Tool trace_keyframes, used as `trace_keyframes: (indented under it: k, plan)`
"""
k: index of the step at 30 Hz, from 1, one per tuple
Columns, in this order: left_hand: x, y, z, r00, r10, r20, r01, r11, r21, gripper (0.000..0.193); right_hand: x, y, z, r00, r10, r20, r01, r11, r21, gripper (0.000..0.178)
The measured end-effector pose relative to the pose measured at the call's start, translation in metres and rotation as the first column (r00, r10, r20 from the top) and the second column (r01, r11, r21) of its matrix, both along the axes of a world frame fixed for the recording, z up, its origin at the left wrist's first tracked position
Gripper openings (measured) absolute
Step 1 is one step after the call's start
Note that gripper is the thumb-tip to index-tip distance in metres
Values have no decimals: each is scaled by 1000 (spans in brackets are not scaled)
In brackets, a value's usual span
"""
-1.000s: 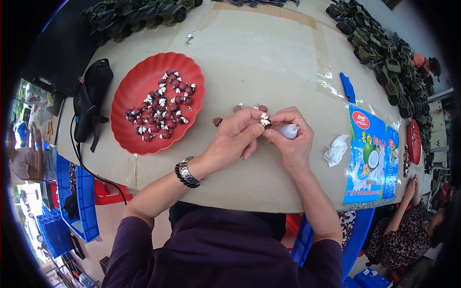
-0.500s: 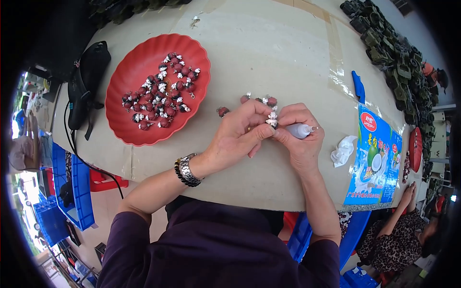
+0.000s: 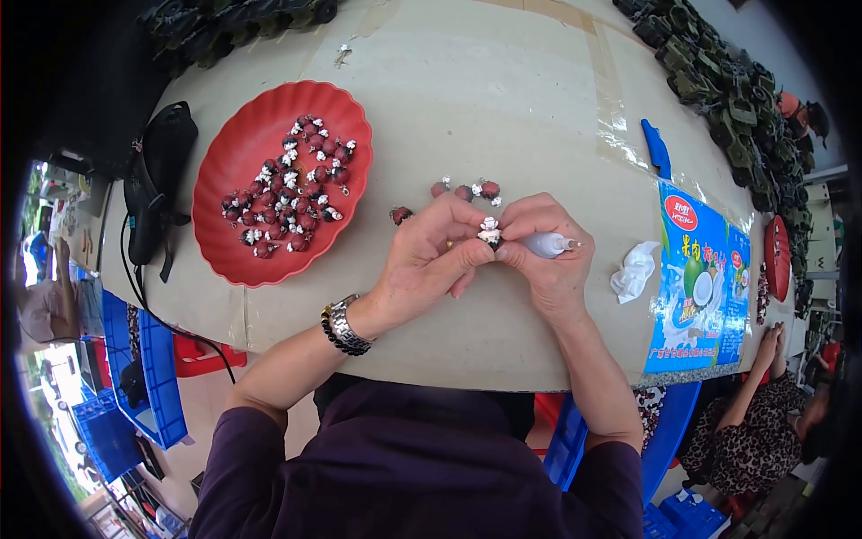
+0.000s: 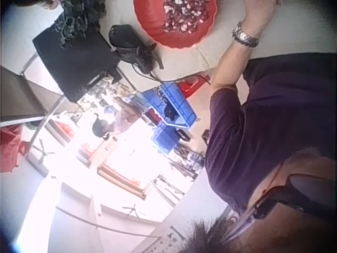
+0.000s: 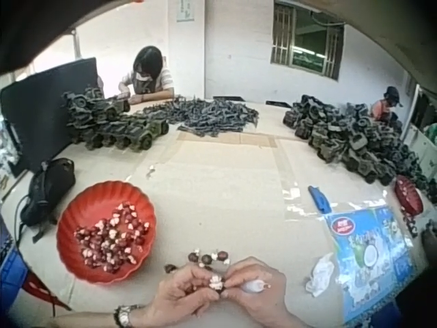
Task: The person attaches plastic flowers to figurine parts using a glue bottle at a factory workstation.
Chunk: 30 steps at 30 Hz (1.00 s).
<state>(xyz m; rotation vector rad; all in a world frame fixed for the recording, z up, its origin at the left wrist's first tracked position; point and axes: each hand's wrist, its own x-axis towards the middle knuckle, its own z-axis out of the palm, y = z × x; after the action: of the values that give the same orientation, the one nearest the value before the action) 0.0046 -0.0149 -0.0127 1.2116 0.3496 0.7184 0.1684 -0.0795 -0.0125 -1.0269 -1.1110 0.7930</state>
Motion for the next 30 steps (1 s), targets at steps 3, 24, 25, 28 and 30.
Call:
trace_keyframes:
  k: [3, 24, 25, 28, 30]
  plan:
    - [-1, 0, -1, 1000, 9, 16, -10, 1000, 23, 13, 0, 0, 0, 1000, 3, 5, -3, 1000, 5, 20]
    - [-1, -4, -4, 999, 48, 19, -50, 985, 166, 15, -1, 0, 3, 1000, 21, 4, -21, 999, 24, 22]
    - [-1, -4, -4, 999, 45, 19, -48, 985, 167, 15, -1, 0, 3, 1000, 25, 1, -25, 999, 32, 22]
    - [-1, -4, -3, 999, 49, 14, -51, 978, 202, 16, -1, -1, 3, 999, 26, 19, -26, 999, 26, 23]
    - [-1, -4, -2, 997, 75, 7, -74, 965, 252, 17, -1, -1, 3, 999, 23, 27, -24, 999, 33, 23]
